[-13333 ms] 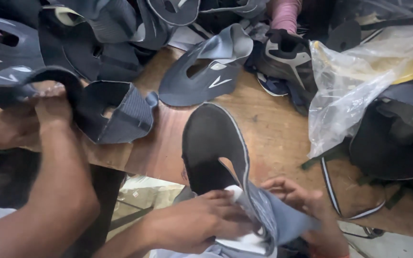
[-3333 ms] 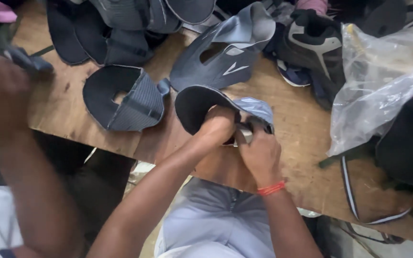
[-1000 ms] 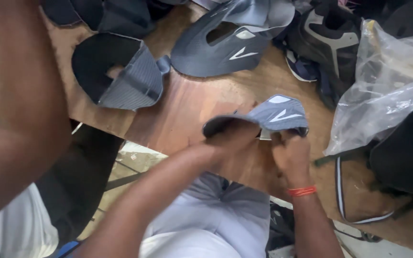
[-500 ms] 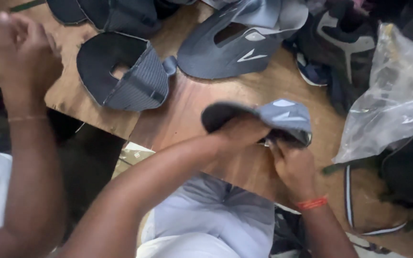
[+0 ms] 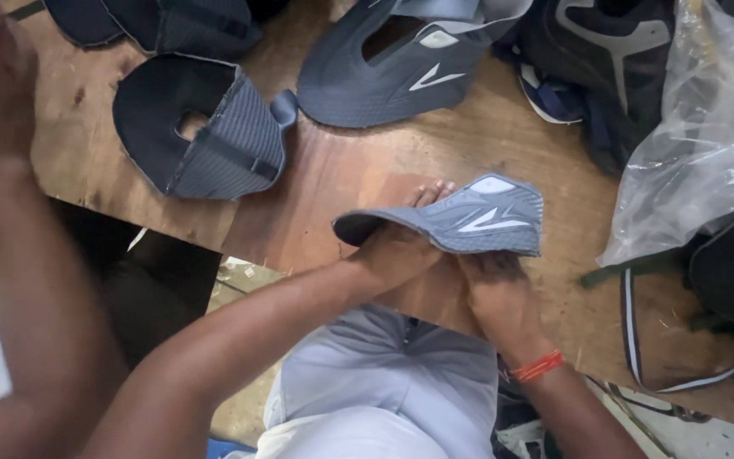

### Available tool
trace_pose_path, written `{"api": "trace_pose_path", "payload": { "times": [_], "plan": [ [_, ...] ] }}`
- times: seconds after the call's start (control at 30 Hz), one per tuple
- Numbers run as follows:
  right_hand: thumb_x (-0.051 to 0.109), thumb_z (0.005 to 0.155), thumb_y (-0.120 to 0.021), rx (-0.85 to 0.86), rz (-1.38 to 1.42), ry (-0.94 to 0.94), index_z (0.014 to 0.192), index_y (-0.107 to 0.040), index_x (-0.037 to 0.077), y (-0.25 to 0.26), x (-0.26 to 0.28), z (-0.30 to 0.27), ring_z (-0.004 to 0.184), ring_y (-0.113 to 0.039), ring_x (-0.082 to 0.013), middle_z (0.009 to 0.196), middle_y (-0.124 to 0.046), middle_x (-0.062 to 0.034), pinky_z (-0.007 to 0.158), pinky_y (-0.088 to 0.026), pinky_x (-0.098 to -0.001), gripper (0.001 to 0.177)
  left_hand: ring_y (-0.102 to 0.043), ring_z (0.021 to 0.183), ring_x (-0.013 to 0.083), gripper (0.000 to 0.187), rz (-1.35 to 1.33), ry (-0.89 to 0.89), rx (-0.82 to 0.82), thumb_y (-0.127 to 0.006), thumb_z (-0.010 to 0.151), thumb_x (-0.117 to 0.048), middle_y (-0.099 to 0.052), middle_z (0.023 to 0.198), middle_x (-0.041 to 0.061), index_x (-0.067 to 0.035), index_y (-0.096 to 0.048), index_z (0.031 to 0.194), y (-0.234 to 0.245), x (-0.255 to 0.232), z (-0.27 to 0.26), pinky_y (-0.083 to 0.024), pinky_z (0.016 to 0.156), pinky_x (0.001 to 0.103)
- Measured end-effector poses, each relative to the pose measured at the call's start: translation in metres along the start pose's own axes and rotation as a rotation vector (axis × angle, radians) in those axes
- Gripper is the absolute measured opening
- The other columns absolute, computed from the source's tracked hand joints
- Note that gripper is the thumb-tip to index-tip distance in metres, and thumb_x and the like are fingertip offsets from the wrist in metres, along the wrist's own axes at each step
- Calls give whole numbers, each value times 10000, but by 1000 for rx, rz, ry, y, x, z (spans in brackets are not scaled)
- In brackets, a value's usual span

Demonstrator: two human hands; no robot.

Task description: The person takes a gray shoe upper, inserts a stiffener into its heel, and presses and shapes the heel by hand to set it. They place the finished upper aside, pick up the next upper from the pile, and repeat the same heel-setting step on a crowded workbench.

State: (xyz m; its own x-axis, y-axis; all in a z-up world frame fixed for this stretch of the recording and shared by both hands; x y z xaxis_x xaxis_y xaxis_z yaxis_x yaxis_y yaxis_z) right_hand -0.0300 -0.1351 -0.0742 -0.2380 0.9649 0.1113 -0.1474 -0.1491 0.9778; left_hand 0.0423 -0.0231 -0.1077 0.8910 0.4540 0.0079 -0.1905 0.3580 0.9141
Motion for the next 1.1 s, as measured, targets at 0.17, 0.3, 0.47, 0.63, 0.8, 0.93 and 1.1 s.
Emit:
{"api": "trace_pose_path", "payload": {
  "times": [0.17, 0.3, 0.47, 0.63, 0.8, 0.93, 1.1],
  "plan": [
    [398, 850, -656, 40, 132, 109, 1352, -555, -50, 40, 34, 19, 1232, -554, -422, 1338, -605, -252, 1106, -372, -524, 681, -363, 1480, 450, 660, -248, 112, 102, -472, 970, -233, -322, 1596, 314, 51, -297, 1540, -14, 9, 3, -284, 1225, 522],
    [552, 804, -664, 55, 146, 71, 1362, -542, -88, 38, 29, 23, 1302, -476, -446, 1380, -553, -279, 1137, -316, -543, 857, -331, 1491, 426, 666, -276, 110, 178, -462, 974, -261, -298, 1608, 291, 14, -275, 1551, 1, 17, 13, -249, 1209, 497],
    [458, 971, -579, -8, 174, 147, 1360, -603, -36, 25, 21, 22, 1406, -469, -401, 1481, -552, -202, 1192, -313, -540, 629, -483, 1462, 307, 532, -1066, 588, 322, -368, 1034, -284, -516, 1555, 166, -71, -460, 1513, 69, 32, 33, -363, 1215, 371],
    [489, 929, -590, -3, 101, 140, 1292, -627, -32, 30, 25, 28, 1334, -480, -402, 1415, -571, -203, 1134, -311, -554, 636, -363, 1430, 436, 595, -596, 315, 298, -471, 953, -257, -420, 1523, 315, 58, -472, 1458, 21, 15, 24, -272, 1172, 448],
    [402, 933, -596, -64, 72, 94, 1318, -642, -19, 29, 18, 28, 1323, -515, -398, 1391, -613, -166, 1140, -341, -547, 572, -346, 1463, 454, 578, -232, 201, 307, -452, 939, -201, -398, 1535, 337, 93, -506, 1434, -37, 5, 18, -242, 1231, 489],
    [252, 866, -609, -16, 151, 41, 1208, -700, 35, 29, 5, 27, 1180, -599, -406, 1290, -649, -189, 1038, -449, -515, 414, -470, 1374, 476, 544, -98, 117, 239, -450, 944, -219, -507, 1444, 341, 98, -542, 1376, -13, -3, 11, -286, 1197, 532],
    [192, 807, -698, -94, 268, -192, 1088, -734, 42, -8, -21, 33, 1048, -630, -453, 1125, -698, -228, 880, -515, -510, 321, -568, 1272, 475, 503, 169, -169, 370, -485, 903, -229, -610, 1328, 299, 72, -600, 1290, 22, -26, -7, -325, 1153, 604]
  ]
}}
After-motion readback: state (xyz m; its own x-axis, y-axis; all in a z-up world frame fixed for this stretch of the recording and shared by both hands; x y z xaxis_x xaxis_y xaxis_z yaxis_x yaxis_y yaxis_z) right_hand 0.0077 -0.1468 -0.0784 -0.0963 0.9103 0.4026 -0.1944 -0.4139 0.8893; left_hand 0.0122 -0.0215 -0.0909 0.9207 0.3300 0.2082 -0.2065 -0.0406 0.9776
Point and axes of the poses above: each hand's wrist, its own z-axis towards the middle knuckle, its own y-axis out of the back of the hand, x = y × z, the point moved 7 cm from there along z, towards the middle knuckle
